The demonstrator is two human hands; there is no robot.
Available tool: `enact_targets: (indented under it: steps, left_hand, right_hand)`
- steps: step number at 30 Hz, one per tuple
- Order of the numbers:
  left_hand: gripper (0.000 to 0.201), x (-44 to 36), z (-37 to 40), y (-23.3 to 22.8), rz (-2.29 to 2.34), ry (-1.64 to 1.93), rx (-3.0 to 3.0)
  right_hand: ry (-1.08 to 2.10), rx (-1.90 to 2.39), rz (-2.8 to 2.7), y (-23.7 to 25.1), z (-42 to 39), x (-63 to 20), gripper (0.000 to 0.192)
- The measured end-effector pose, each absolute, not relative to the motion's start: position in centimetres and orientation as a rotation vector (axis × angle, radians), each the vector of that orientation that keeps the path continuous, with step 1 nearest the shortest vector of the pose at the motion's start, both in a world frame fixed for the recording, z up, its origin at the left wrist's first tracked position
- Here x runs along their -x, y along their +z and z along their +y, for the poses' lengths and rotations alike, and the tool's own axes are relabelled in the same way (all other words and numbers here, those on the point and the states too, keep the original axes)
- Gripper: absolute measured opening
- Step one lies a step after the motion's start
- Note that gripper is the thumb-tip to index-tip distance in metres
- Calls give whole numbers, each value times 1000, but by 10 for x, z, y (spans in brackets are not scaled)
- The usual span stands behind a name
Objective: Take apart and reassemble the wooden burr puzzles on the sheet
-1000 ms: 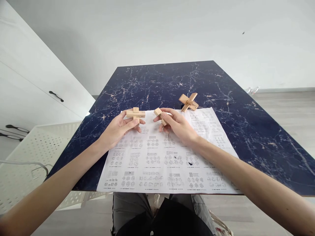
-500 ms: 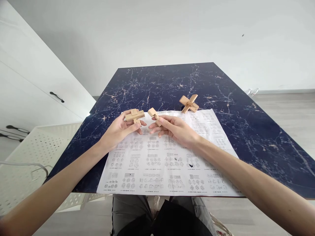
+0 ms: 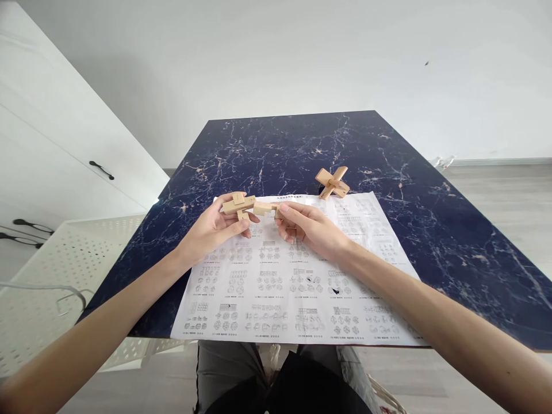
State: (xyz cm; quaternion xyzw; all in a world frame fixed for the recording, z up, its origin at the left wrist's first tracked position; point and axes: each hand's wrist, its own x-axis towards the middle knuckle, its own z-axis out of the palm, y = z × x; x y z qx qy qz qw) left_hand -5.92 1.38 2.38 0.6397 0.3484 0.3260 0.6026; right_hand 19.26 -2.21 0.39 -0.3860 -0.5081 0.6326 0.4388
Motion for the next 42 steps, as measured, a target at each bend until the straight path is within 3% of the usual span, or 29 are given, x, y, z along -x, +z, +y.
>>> enact_targets:
  steps: [3,7,13,24,36,42]
  left_hand:
    - [62,59,13,24,779,733,-1485]
    - [64,59,11,26,714,630,-1492]
    - [69,56,10,27,674,576,-1500]
    - [71,54,9,21,760,584,-1546]
    - [81,53,2,26,868,613,-1676]
    - [74,55,3,21,992,700,-2055]
  right_hand:
    - [1501,962,-1368,3,-23,-191,32]
    - [1330,1033,-1556,-3,-27,-188,41]
    - [978,1251,-1700,-8,-33,-182,24]
    - [1577,916,-1486,11,-31,-180,34]
    - [1645,889,-1395,10,-32,-181,44]
    - [1731,857,-1282,7,-31,-180,46]
